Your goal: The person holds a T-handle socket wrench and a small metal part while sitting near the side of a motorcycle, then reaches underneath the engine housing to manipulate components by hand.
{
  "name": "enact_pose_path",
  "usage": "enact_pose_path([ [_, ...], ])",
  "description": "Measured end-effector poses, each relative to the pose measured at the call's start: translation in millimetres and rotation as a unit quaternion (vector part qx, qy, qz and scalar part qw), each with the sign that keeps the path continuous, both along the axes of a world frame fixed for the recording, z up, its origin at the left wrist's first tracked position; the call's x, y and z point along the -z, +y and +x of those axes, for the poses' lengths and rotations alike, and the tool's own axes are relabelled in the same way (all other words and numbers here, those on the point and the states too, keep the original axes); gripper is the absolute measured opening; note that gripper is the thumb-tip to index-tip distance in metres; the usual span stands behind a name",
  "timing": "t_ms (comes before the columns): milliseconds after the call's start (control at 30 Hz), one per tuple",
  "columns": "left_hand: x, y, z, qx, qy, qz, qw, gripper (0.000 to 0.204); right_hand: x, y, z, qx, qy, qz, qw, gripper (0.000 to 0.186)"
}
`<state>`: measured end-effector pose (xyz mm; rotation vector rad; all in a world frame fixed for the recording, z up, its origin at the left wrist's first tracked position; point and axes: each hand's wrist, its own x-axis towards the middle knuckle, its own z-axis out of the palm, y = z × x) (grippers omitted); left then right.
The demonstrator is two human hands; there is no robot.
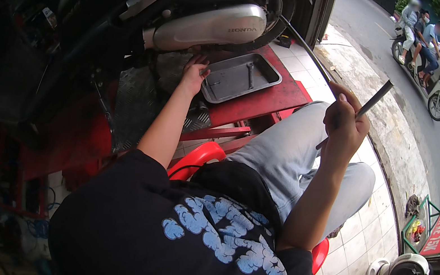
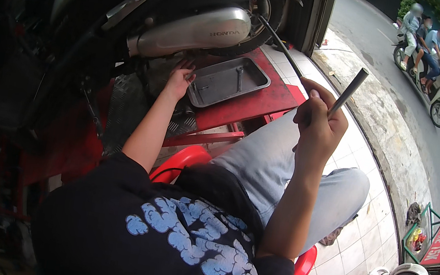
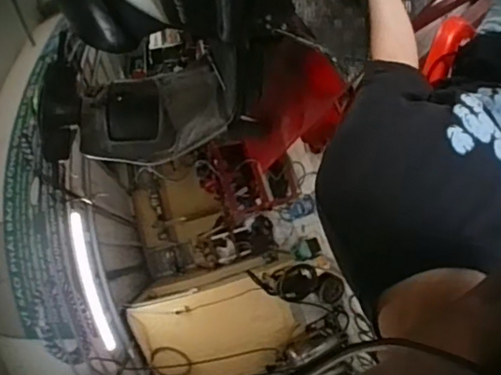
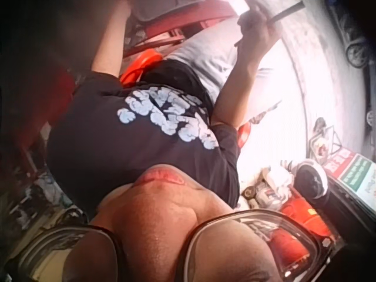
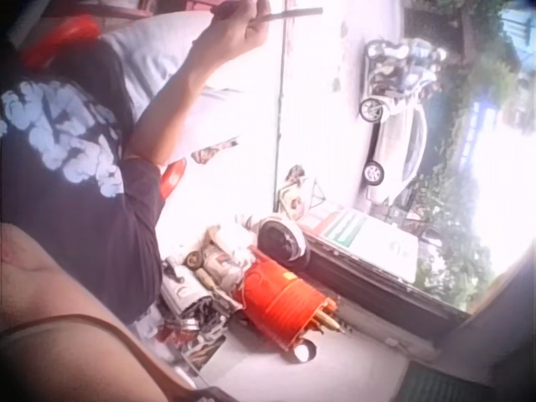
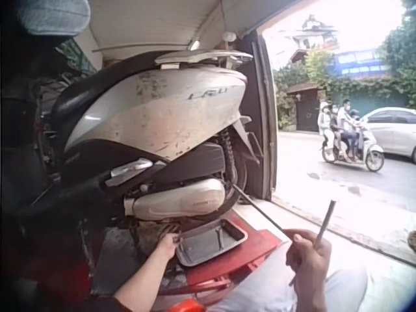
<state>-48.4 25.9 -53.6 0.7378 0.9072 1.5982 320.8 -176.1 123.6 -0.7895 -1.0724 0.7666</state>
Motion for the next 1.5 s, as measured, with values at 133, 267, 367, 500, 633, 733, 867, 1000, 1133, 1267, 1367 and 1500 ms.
enact_pose_path([
  [133,-5,-9,16,0.067,-0.130,0.050,0.988,0.058,4,4,2,-0.004,0.011,0.003,1.000,0.026],
  [267,5,-6,20,0.034,0.014,0.067,0.997,0.056,10,5,5,-0.012,0.010,-0.001,1.000,0.026],
  [367,27,12,4,-0.048,0.326,0.097,0.939,0.053,7,5,4,-0.008,0.000,-0.004,1.000,0.026],
  [500,43,21,-11,-0.101,0.293,0.049,0.950,0.049,3,3,2,-0.012,0.009,-0.001,1.000,0.026],
  [633,25,8,3,-0.051,0.171,-0.045,0.983,0.047,6,3,2,0.020,0.006,-0.006,1.000,0.028],
  [733,1,-7,11,-0.017,0.082,-0.007,0.996,0.045,6,4,2,0.023,0.006,-0.007,1.000,0.028],
  [867,-32,-20,27,0.042,0.061,0.049,0.996,0.045,6,4,7,-0.001,0.000,0.003,1.000,0.025],
  [1000,-18,-3,13,0.032,0.081,-0.072,0.994,0.045,7,3,4,-0.010,0.001,-0.002,1.000,0.025],
  [1133,1,7,3,-0.016,-0.044,-0.138,0.989,0.045,5,3,5,-0.014,0.003,-0.001,1.000,0.025],
  [1267,0,-1,10,0.030,-0.089,-0.033,0.995,0.049,8,6,2,0.016,0.002,-0.014,1.000,0.028],
  [1367,-4,-10,16,0.055,-0.115,-0.023,0.992,0.051,10,8,0,0.023,-0.001,-0.018,1.000,0.029],
  [1500,-1,-8,15,0.059,-0.127,-0.019,0.990,0.052,7,6,0,0.014,-0.015,-0.025,0.999,0.029],
])
